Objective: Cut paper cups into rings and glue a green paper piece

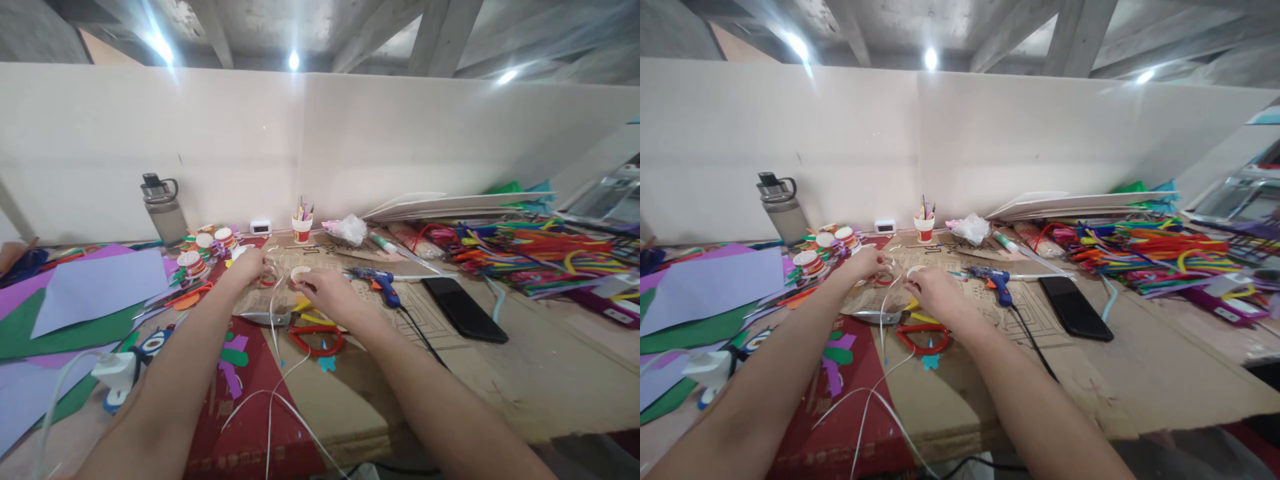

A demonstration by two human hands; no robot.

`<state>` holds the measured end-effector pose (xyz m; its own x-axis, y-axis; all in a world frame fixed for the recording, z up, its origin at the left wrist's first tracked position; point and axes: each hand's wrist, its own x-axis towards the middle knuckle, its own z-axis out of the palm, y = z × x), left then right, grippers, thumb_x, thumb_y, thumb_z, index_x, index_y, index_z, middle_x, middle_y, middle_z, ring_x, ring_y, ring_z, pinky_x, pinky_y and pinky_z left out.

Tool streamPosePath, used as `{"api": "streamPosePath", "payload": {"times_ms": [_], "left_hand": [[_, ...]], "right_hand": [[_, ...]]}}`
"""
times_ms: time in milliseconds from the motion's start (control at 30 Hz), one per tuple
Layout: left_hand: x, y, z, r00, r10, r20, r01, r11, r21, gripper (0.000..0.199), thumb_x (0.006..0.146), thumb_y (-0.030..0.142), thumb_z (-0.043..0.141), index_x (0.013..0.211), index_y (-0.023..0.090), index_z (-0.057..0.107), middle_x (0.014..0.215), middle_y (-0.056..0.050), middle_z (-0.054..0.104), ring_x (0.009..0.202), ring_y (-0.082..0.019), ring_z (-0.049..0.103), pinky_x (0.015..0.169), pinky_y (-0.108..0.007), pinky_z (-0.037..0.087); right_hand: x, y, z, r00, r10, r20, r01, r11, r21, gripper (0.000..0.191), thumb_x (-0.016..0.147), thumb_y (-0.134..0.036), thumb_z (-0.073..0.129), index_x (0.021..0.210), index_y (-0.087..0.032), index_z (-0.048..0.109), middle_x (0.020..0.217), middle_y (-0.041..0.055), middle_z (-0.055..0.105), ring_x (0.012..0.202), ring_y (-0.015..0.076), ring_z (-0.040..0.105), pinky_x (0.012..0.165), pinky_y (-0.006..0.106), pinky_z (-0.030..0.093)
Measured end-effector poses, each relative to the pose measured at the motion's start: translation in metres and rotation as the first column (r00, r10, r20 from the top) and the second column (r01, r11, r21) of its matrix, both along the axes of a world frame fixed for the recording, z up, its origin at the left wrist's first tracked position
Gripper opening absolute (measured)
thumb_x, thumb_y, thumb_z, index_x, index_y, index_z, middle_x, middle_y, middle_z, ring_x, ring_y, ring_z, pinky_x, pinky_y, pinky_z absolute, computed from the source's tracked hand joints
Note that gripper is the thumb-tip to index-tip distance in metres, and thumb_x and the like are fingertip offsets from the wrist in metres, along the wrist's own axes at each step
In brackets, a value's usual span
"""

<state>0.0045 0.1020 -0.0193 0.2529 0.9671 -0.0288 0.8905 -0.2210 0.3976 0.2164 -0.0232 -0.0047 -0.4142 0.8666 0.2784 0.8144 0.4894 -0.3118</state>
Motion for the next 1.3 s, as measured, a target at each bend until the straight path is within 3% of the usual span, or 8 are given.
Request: {"api": "streamPosePath", "payload": {"times_ms": [200, 333, 533, 767, 1033, 1200, 1267, 1300], "left_hand": [[0.001, 0.004, 0.009, 0.975, 0.013, -0.222, 0.021, 0.988, 0.151, 0.024, 0.066, 0.036, 0.074, 0.054, 0.019, 0.064, 0.052, -0.008, 0.062, 0.053, -0.019, 0.058, 0.059, -0.027, 0.038], [0.002, 0.0, 0.022, 0.978, 0.123, -0.168, -0.078, 0.964, 0.255, 0.019, 0.07, 0.037, 0.072, 0.064, 0.019, 0.07, 0.061, -0.01, 0.067, 0.064, -0.021, 0.063, 0.061, -0.026, 0.04], [0.002, -0.007, 0.04, 0.996, 0.087, -0.029, -0.072, 0.941, 0.33, 0.026, 0.078, 0.041, 0.062, 0.073, 0.018, 0.074, 0.073, -0.011, 0.072, 0.066, -0.021, 0.063, 0.06, -0.028, 0.039], [0.004, -0.006, 0.04, 1.0, 0.025, 0.014, -0.028, 0.951, 0.307, 0.026, 0.079, 0.038, 0.062, 0.07, 0.018, 0.075, 0.069, -0.01, 0.07, 0.065, -0.021, 0.061, 0.062, -0.028, 0.04], [0.01, -0.007, 0.034, 0.998, -0.029, 0.053, 0.011, 0.95, 0.313, 0.029, 0.08, 0.039, 0.06, 0.067, 0.016, 0.074, 0.065, -0.009, 0.068, 0.059, -0.02, 0.058, 0.06, -0.029, 0.038], [0.009, -0.007, 0.035, 0.994, -0.019, 0.109, -0.02, 0.938, 0.346, 0.028, 0.08, 0.037, 0.059, 0.07, 0.016, 0.074, 0.066, -0.01, 0.068, 0.062, -0.02, 0.059, 0.062, -0.029, 0.04], [0.009, -0.008, 0.037, 0.989, 0.007, 0.148, -0.057, 0.939, 0.339, 0.028, 0.08, 0.037, 0.058, 0.071, 0.016, 0.074, 0.066, -0.01, 0.069, 0.062, -0.02, 0.059, 0.063, -0.029, 0.041], [0.009, -0.008, 0.038, 0.984, 0.019, 0.174, -0.077, 0.941, 0.329, 0.027, 0.08, 0.036, 0.058, 0.073, 0.016, 0.075, 0.067, -0.009, 0.069, 0.062, -0.02, 0.059, 0.063, -0.029, 0.042]], "right_hand": [[-0.001, 0.008, -0.014, 0.998, -0.015, -0.063, 0.017, 1.0, 0.02, 0.02, 0.093, -0.022, 0.052, 0.094, -0.019, 0.071, 0.098, 0.0067, 0.068, 0.086, 0.0153, 0.06, 0.075, 0.024, 0.04], [-0.005, 0.009, -0.02, 0.998, -0.058, 0.0, 0.058, 0.998, 0.037, 0.021, 0.095, -0.024, 0.05, 0.098, -0.019, 0.069, 0.102, 0.007, 0.066, 0.089, 0.0162, 0.059, 0.076, 0.025, 0.04], [-0.021, 0.018, -0.021, 0.983, 0.028, 0.181, -0.039, 0.998, 0.056, 0.021, 0.095, -0.017, 0.046, 0.101, -0.017, 0.067, 0.104, 0.0096, 0.063, 0.096, 0.0182, 0.057, 0.082, 0.027, 0.041], [-0.052, 0.033, -0.016, 0.884, 0.054, 0.465, -0.096, 0.993, 0.067, 0.03, 0.092, -0.01, 0.043, 0.11, -0.015, 0.066, 0.11, 0.0146, 0.064, 0.099, 0.023, 0.06, 0.081, 0.031, 0.045], [-0.059, 0.043, -0.026, 0.906, 0.032, 0.423, -0.06, 0.997, 0.054, 0.023, 0.093, -0.015, 0.045, 0.102, -0.015, 0.067, 0.108, 0.0134, 0.064, 0.094, 0.0221, 0.062, 0.075, 0.029, 0.046], [-0.048, 0.034, -0.006, 0.997, 0.074, -0.028, -0.074, 0.997, -0.008, 0.014, 0.091, -0.015, 0.049, 0.091, -0.014, 0.063, 0.099, 0.0084, 0.065, 0.094, 0.0167, 0.06, 0.084, 0.027, 0.045], [-0.039, 0.015, 0.015, 0.914, 0.181, -0.364, -0.264, 0.945, -0.195, 0.009, 0.089, -0.018, 0.051, 0.087, -0.016, 0.059, 0.085, 0.0024, 0.064, 0.081, 0.0135, 0.06, 0.077, 0.026, 0.047], [-0.035, 0.003, 0.027, 0.829, 0.214, -0.516, -0.41, 0.861, -0.302, 0.009, 0.09, -0.023, 0.052, 0.087, -0.017, 0.057, 0.079, 0.0, 0.063, 0.072, 0.0122, 0.06, 0.072, 0.026, 0.049]]}}
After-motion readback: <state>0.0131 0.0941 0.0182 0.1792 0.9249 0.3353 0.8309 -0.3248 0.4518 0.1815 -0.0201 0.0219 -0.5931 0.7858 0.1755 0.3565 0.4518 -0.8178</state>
